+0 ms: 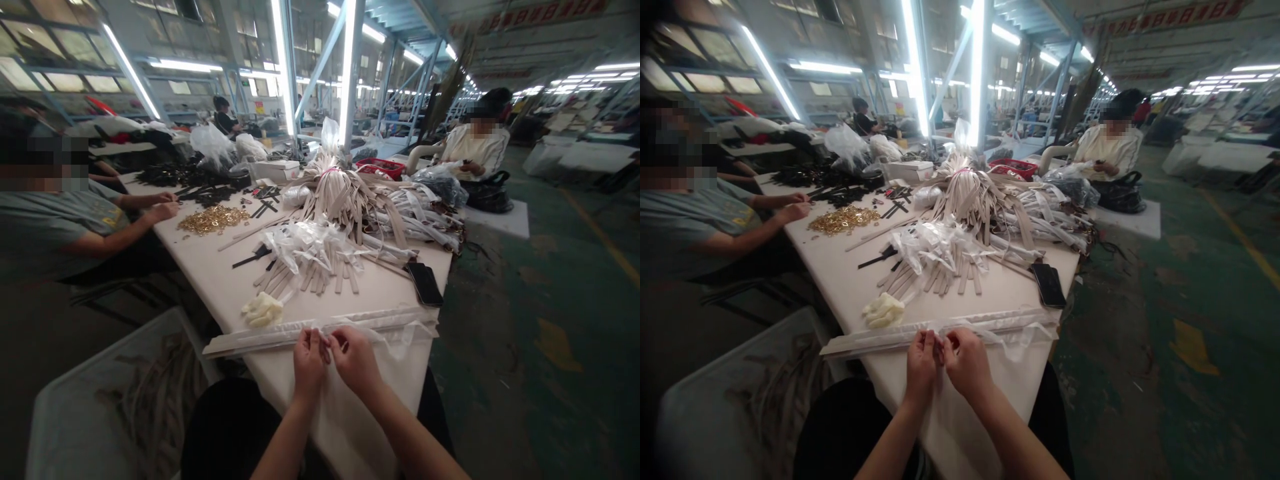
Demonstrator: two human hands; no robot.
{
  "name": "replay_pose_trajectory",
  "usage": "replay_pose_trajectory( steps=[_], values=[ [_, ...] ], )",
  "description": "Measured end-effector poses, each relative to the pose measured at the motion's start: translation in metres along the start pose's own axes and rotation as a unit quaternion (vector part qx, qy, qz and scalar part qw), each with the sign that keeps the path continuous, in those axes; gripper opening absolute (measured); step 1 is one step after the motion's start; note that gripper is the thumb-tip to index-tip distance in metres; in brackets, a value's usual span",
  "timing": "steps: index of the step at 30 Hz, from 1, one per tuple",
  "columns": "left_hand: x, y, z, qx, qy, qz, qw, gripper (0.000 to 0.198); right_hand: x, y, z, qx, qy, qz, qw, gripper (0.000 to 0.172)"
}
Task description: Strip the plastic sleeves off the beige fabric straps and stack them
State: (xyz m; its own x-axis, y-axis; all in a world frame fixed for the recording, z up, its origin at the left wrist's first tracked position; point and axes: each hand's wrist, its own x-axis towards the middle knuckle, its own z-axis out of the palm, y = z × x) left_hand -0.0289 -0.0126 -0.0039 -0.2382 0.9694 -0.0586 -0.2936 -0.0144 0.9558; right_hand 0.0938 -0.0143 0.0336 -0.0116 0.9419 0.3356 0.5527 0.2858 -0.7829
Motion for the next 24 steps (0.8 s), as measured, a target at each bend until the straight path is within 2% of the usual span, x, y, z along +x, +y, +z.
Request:
replay_pose_trajectory(
  steps=[2, 5, 8, 10, 15, 18, 20, 22, 24],
  values=[
    [0.000, 0.000, 0.002, 0.002, -0.001, -0.011, 1.000, 0.034, 0.026, 0.010, 0.003, -0.044, 0.016, 0.051, 0.998, 0.018],
    [0.000, -0.001, 0.004, 0.022, -0.003, -0.022, 1.000, 0.037, 0.085, 0.029, 0.006, -0.133, 0.013, 0.124, 0.983, 0.022],
    [-0.001, -0.001, 0.004, 0.037, -0.015, -0.010, 0.999, 0.036, 0.138, 0.041, 0.013, -0.196, -0.066, 0.216, 0.954, 0.033],
    [-0.001, -0.001, 0.003, 0.037, -0.022, 0.001, 0.999, 0.034, 0.158, 0.044, 0.020, -0.205, -0.099, 0.239, 0.944, 0.030],
    [-0.004, 0.004, 0.002, 0.037, -0.012, 0.007, 0.999, 0.035, 0.163, 0.049, 0.028, -0.190, -0.099, 0.224, 0.951, 0.014],
    [-0.007, 0.009, 0.003, 0.040, 0.014, 0.011, 0.999, 0.053, 0.155, 0.053, 0.013, -0.183, -0.072, 0.201, 0.960, 0.018],
    [-0.008, 0.011, 0.004, 0.037, 0.024, 0.016, 0.999, 0.061, 0.147, 0.053, -0.003, -0.139, -0.040, 0.184, 0.972, 0.029],
    [-0.007, 0.011, 0.004, 0.034, 0.016, 0.016, 0.999, 0.051, 0.138, 0.047, -0.020, -0.041, -0.032, 0.171, 0.984, 0.038],
    [-0.006, 0.009, 0.002, 0.034, 0.001, 0.020, 0.999, 0.033, 0.126, 0.034, -0.037, 0.077, -0.063, 0.166, 0.981, 0.036]
  ],
)
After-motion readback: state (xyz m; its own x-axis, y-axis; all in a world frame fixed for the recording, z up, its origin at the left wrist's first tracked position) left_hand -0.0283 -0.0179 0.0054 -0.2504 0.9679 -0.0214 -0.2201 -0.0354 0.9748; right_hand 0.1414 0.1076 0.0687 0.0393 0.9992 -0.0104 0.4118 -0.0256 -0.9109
